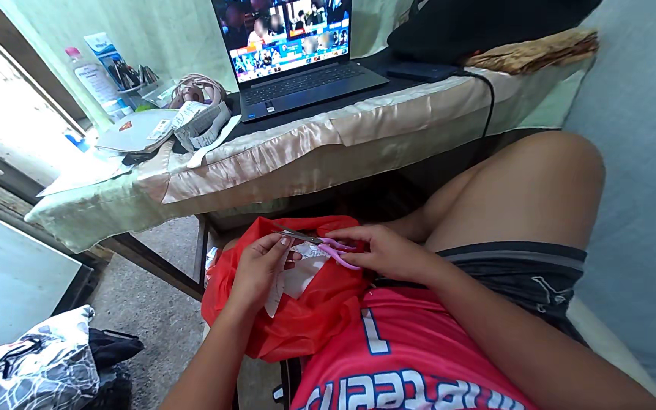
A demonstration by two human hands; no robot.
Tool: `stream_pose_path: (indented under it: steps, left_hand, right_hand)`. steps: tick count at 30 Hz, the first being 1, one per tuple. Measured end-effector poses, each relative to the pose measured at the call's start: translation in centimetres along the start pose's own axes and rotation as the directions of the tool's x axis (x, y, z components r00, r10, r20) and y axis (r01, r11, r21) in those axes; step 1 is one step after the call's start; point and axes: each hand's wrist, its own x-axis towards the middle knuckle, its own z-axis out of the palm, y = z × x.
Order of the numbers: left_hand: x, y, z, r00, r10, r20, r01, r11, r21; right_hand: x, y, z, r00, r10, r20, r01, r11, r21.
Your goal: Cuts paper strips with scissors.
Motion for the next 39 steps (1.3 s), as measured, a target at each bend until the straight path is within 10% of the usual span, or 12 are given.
stream_pose_path:
  steps: [39]
  left_hand:
    - [-0.06, -0.23, 0.09, 1.000, 0.008, 0.006, -0.008, 0.999, 0.032]
  right_hand:
    - [-0.18, 0.43, -0.26, 1.000, -0.002, 0.016, 0.003, 0.999, -0.036]
